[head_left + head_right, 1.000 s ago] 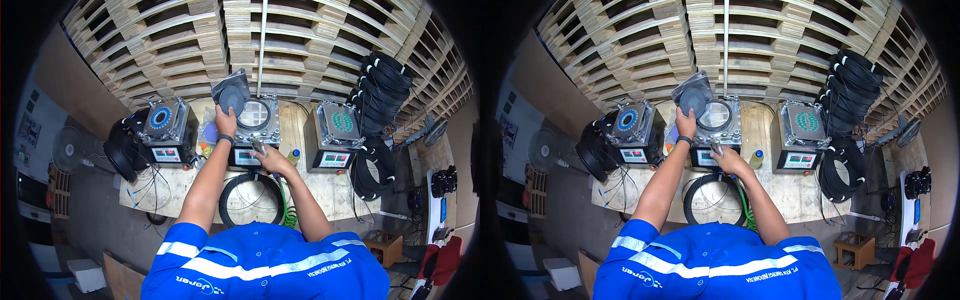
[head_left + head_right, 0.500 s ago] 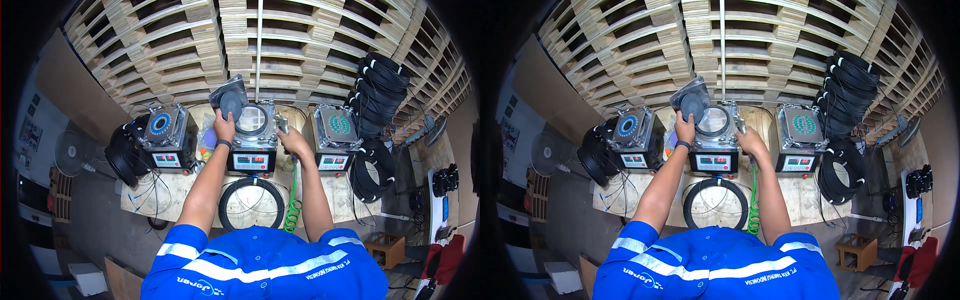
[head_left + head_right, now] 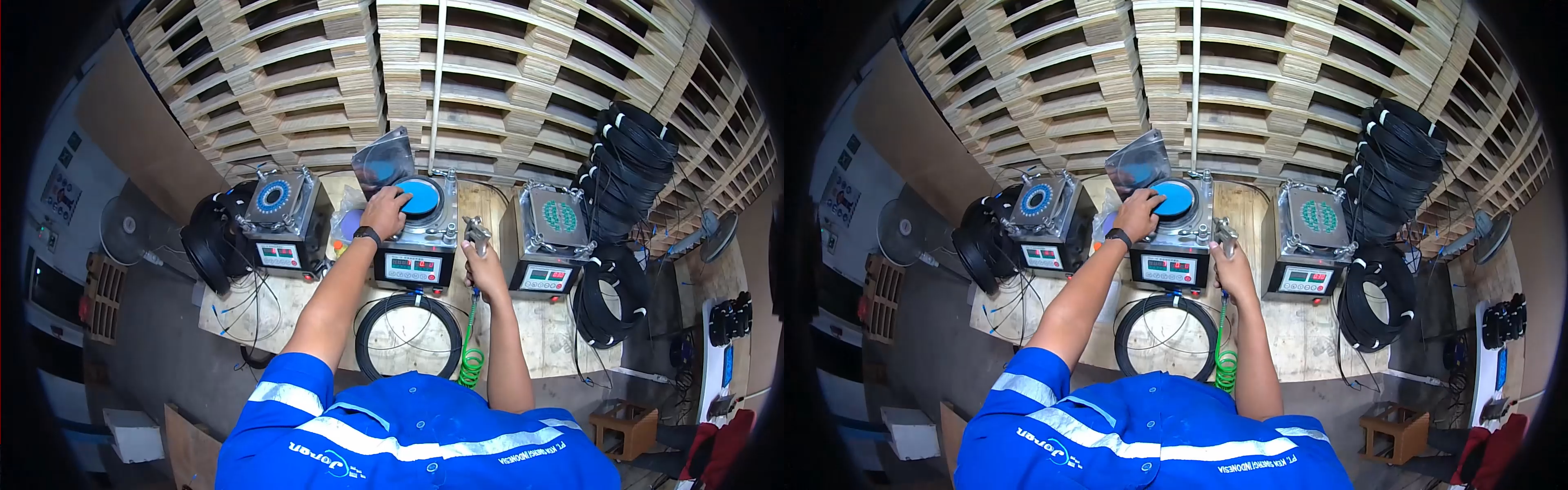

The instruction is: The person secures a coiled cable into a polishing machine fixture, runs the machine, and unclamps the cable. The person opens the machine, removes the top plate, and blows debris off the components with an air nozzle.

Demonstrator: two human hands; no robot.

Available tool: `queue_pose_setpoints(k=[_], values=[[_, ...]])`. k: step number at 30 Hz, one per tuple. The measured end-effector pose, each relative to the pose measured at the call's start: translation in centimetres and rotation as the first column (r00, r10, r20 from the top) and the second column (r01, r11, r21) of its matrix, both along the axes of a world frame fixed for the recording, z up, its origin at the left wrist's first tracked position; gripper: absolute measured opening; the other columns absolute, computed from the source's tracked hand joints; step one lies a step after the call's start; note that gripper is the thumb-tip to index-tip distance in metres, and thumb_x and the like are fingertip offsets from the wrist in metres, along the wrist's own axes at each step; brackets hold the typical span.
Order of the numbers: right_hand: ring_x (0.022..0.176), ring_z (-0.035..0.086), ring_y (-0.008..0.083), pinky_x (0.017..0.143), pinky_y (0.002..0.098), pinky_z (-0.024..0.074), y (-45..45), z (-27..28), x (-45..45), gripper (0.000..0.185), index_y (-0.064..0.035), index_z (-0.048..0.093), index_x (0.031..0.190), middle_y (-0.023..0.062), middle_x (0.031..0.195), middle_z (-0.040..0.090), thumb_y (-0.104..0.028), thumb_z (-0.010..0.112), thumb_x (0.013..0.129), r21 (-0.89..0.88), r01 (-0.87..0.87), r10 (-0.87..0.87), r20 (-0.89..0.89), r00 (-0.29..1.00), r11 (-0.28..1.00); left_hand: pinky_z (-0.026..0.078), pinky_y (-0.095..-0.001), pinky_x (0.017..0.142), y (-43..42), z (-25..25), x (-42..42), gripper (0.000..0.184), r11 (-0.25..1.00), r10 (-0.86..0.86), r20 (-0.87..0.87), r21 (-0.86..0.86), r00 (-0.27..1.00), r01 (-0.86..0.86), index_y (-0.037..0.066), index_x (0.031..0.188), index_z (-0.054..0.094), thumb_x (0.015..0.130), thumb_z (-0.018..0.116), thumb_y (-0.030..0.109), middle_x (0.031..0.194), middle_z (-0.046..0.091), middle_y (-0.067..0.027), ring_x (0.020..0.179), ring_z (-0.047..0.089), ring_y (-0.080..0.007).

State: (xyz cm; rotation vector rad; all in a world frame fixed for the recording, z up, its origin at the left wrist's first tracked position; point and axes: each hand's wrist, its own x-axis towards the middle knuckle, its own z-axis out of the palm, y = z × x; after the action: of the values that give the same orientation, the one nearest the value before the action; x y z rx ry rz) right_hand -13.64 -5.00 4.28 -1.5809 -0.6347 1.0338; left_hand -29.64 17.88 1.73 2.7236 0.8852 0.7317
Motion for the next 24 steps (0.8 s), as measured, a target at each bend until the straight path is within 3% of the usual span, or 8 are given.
queue_pose_setpoints(k=[3,6,7,13,17,19,21,24], values=[[0.044,0.037,0.0075,0.041,0.0269,0.0372,-0.8,0.0,-0.4,0.024,-0.0107,0.049,0.096,-0.0048,0.057,0.038,-0.033,0.059,0.096,-0.008,0.020,-0.020,-0.035,0.999,1.000,0.032,-0.0551,0.109,0.6,-0.5,0.1,0.053,0.991,-0.089,-0.073,0.098,0.993,0.096,0.014,0.122,0.063,0.076,0.066,0.039,0.127,0.057,-0.0115,0.123,0.049,-0.0292],[0.045,0.037,0.0073,0.041,0.0265,0.0370,-1.2,0.4,-0.8,0.024,-0.0111,0.049,0.096,-0.0051,0.057,0.038,-0.033,0.060,0.096,-0.016,-0.026,0.025,-0.050,0.998,1.000,0.029,-0.0583,0.110,-0.4,0.6,-0.1,0.056,0.991,-0.097,-0.194,0.073,0.976,0.113,0.016,0.125,0.062,0.077,0.067,0.045,0.130,0.055,-0.0116,0.127,0.046,-0.0275],[0.045,0.037,0.0072,0.042,0.0263,0.0370,-1.2,1.0,-1.0,0.024,-0.0112,0.049,0.095,-0.0052,0.057,0.038,-0.033,0.060,0.096,-0.022,-0.055,0.054,-0.056,0.997,0.998,0.031,-0.0517,0.109,-0.7,0.9,-0.1,0.056,0.989,-0.086,-0.220,0.099,0.972,0.110,0.015,0.124,0.063,0.079,0.069,0.048,0.129,0.055,-0.0121,0.125,0.047,-0.0290],[0.046,0.048,0.0102,0.039,0.0281,0.0421,1.2,1.6,-1.4,0.033,-0.0016,0.055,0.105,0.0001,0.061,0.050,-0.033,0.058,0.096,-0.032,-0.186,0.189,0.109,0.976,0.982,0.031,-0.0487,0.108,-0.3,0.2,0.1,0.055,0.998,-0.019,-0.186,0.062,0.982,0.031,0.018,0.126,0.063,0.082,0.066,0.051,0.129,0.055,-0.0127,0.125,0.047,-0.0306],[0.050,0.053,0.0115,0.040,0.0281,0.0444,2.9,0.8,-1.2,0.032,-0.0017,0.058,0.104,0.0025,0.065,0.055,-0.033,0.057,0.096,-0.045,-0.178,0.183,0.133,0.974,0.983,0.033,-0.0483,0.106,-0.1,0.3,0.3,0.054,0.999,0.012,-0.182,0.049,0.983,-0.003,0.015,0.121,0.065,0.081,0.067,0.052,0.128,0.055,-0.0136,0.123,0.047,-0.0314],[0.051,0.052,0.0114,0.040,0.0285,0.0446,3.3,1.1,-1.0,0.031,-0.0020,0.058,0.101,0.0022,0.065,0.054,-0.033,0.057,0.096,-0.020,-0.150,0.151,0.134,0.979,0.988,0.032,-0.0499,0.108,-0.2,0.7,0.5,0.053,0.999,0.040,-0.229,0.010,0.973,-0.039,0.013,0.121,0.064,0.083,0.066,0.048,0.131,0.054,-0.0140,0.126,0.046,-0.0315],[0.044,0.039,0.0092,0.040,0.0283,0.0366,3.9,1.0,-0.7,0.029,-0.0059,0.055,0.093,-0.0040,0.056,0.040,-0.035,0.057,0.097,-0.034,-0.104,0.106,0.077,0.991,0.994,0.032,-0.0511,0.108,0.1,0.0,0.5,0.052,0.998,0.032,-0.175,0.055,0.984,-0.023,0.013,0.124,0.062,0.084,0.065,0.046,0.134,0.052,-0.0141,0.129,0.045,-0.0313],[0.043,0.038,0.0099,0.039,0.0290,0.0358,4.1,0.8,-0.6,0.029,-0.0059,0.054,0.090,-0.0038,0.056,0.039,-0.034,0.058,0.097,-0.027,-0.101,0.103,0.057,0.993,0.994,0.028,-0.0548,0.112,0.6,-0.6,0.4,0.052,0.999,-0.006,-0.203,0.052,0.979,0.016,0.014,0.130,0.058,0.087,0.060,0.043,0.144,0.046,-0.0147,0.137,0.039,-0.0308]])
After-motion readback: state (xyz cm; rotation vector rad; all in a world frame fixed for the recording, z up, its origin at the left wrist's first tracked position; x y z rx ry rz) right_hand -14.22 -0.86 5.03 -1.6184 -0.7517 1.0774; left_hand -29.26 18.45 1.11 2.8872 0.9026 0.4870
